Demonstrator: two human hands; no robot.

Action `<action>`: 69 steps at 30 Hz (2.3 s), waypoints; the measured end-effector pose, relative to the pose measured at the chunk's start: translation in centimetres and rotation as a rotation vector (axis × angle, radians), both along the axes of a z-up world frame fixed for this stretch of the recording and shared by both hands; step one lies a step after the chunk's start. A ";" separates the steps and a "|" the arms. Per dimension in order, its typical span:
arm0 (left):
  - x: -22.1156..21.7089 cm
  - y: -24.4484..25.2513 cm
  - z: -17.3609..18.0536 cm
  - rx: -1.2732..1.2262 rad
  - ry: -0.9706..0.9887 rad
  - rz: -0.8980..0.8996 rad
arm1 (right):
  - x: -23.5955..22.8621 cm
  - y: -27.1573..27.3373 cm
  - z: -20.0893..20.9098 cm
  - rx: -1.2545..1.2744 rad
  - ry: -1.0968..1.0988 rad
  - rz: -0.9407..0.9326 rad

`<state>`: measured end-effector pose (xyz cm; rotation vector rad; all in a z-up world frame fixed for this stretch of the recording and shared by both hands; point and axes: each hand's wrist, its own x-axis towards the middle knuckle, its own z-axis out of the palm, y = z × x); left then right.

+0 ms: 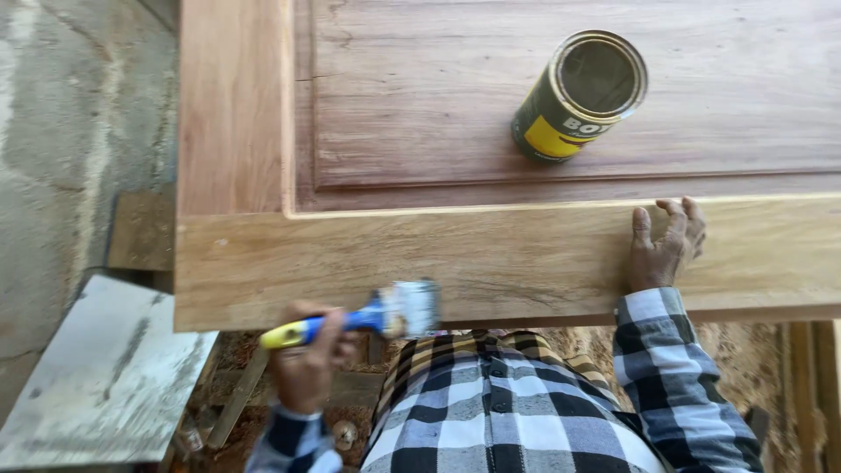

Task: The person applies wood stain to a wooden door panel lying on supports, brushing the frame rails and inner panel with a paint brush. They then open a second can, pour liquid from it into the first can, reseal both cans, and resume brushing the door.

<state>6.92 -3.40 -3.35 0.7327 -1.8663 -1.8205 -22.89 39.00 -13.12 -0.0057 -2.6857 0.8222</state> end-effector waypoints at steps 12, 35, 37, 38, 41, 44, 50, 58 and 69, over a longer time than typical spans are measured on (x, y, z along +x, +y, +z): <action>11.8 -5.9 7.0 -0.570 -0.169 0.701 | 0.6 -0.6 1.6 -0.030 0.028 0.075; 3.4 3.7 2.4 -0.347 0.134 0.517 | -1.0 2.3 -3.7 -0.186 0.086 0.202; 1.7 4.3 2.2 -0.351 0.195 0.410 | -1.3 2.8 -4.8 -0.300 0.039 0.207; 1.2 4.2 2.4 -0.299 0.152 0.341 | -1.7 3.4 -5.9 -0.300 -0.063 0.160; 1.3 0.6 0.3 -0.228 0.057 0.308 | -2.4 4.9 -7.8 -0.153 -0.185 0.132; 4.9 -6.1 -1.1 -0.233 -0.044 0.402 | -3.9 8.6 -11.9 0.225 -0.112 0.218; 13.1 -17.5 2.0 -0.854 -0.246 0.619 | 1.3 5.9 -10.8 -0.135 -0.192 0.111; 11.4 -17.7 1.9 -0.303 -0.041 0.457 | 9.3 -7.7 -0.3 0.074 0.151 0.245; 13.0 -25.8 3.5 -0.254 -0.099 0.381 | 6.0 -2.6 -11.1 -0.231 -0.315 -0.079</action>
